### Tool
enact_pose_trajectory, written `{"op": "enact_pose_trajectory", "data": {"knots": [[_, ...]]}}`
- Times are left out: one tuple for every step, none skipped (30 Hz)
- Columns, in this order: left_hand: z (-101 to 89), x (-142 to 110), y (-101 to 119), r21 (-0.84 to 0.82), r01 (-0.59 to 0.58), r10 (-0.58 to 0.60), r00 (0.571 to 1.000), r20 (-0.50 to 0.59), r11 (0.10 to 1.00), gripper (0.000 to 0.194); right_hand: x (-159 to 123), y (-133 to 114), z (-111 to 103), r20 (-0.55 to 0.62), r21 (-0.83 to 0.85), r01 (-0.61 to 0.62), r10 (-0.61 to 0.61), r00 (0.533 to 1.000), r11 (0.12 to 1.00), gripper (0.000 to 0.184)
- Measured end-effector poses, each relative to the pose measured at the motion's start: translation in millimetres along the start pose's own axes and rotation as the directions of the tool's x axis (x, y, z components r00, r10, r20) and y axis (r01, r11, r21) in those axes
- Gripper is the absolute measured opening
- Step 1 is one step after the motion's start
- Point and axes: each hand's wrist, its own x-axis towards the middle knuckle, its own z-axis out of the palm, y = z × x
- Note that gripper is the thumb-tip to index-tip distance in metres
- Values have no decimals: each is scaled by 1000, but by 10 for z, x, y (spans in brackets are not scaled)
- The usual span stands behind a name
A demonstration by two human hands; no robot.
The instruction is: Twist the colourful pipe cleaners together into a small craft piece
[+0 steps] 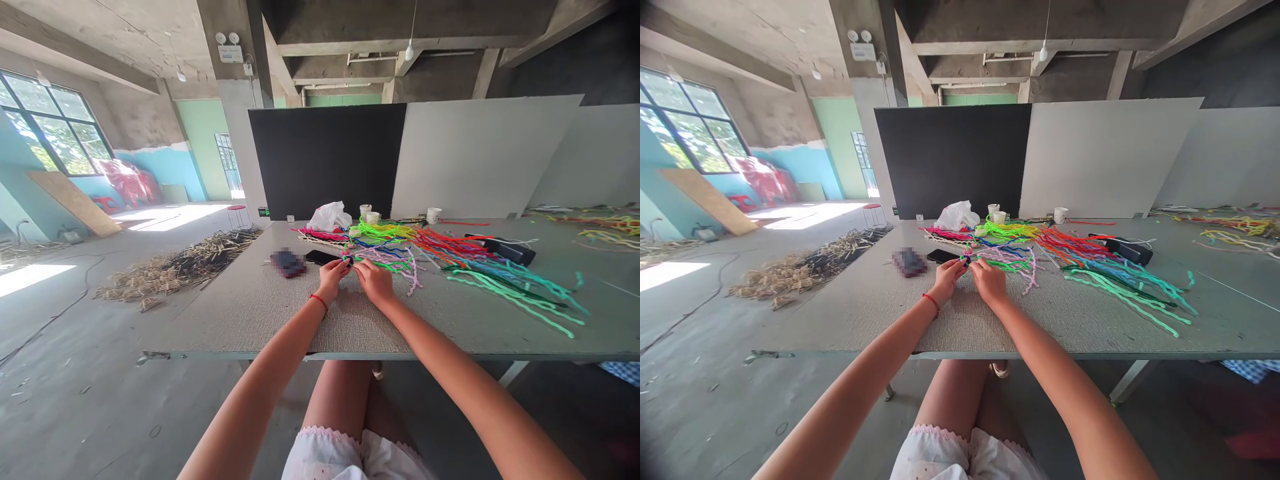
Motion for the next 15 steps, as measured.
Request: {"op": "enact_pose_trajectory", "data": {"knots": [[-1,-1,-1,19,-6,6,1000,6,1000,24,0,2,-3,2,1,-2,2,1000,1000,37],[-1,-2,-3,38,-9,9,1000,9,999,24,0,3,-6,5,4,-2,2,1000,1000,37],[0,-4,-6,56,-9,9,1000,10,998,24,0,2,-10,10,7,-3,3,1000,1000,37],[0,-5,-8,69,-7,6,1000,10,998,25,-1,1,-12,14,10,-3,3,1000,1000,37],[1,-5,-10,77,-5,5,1000,9,997,24,-1,-1,-13,19,14,-3,3,1000,1000,37],[0,-3,-10,80,-5,4,1000,7,997,24,-1,-2,-13,23,19,-4,3,1000,1000,37],[-2,1,-10,78,-6,6,1000,3,997,23,-1,-2,-11,26,25,-3,2,1000,1000,37],[-8,9,-9,75,-10,10,1000,-2,997,22,0,0,-10,25,34,-1,0,1000,999,37],[-16,20,-7,72,-17,18,1000,-9,997,21,2,3,-9,17,44,2,-3,1000,999,37],[-28,34,-4,74,-28,30,999,-17,997,19,4,7,-12,1,56,4,-4,1000,998,37],[-44,51,-3,89,-43,45,999,-26,995,17,8,14,-18,-25,70,2,0,1000,998,37],[-61,68,-3,120,-66,70,997,-29,991,16,11,21,-29,-55,85,-7,12,998,996,38],[-79,84,-5,173,-100,105,994,-21,980,15,15,29,-44,-85,99,-23,32,996,995,38],[-95,97,-9,245,-142,147,989,-2,959,15,19,36,-62,-111,111,-43,56,992,993,39],[-107,103,-15,328,-189,190,981,29,926,15,23,42,-80,-127,119,-61,76,989,991,38]]}}
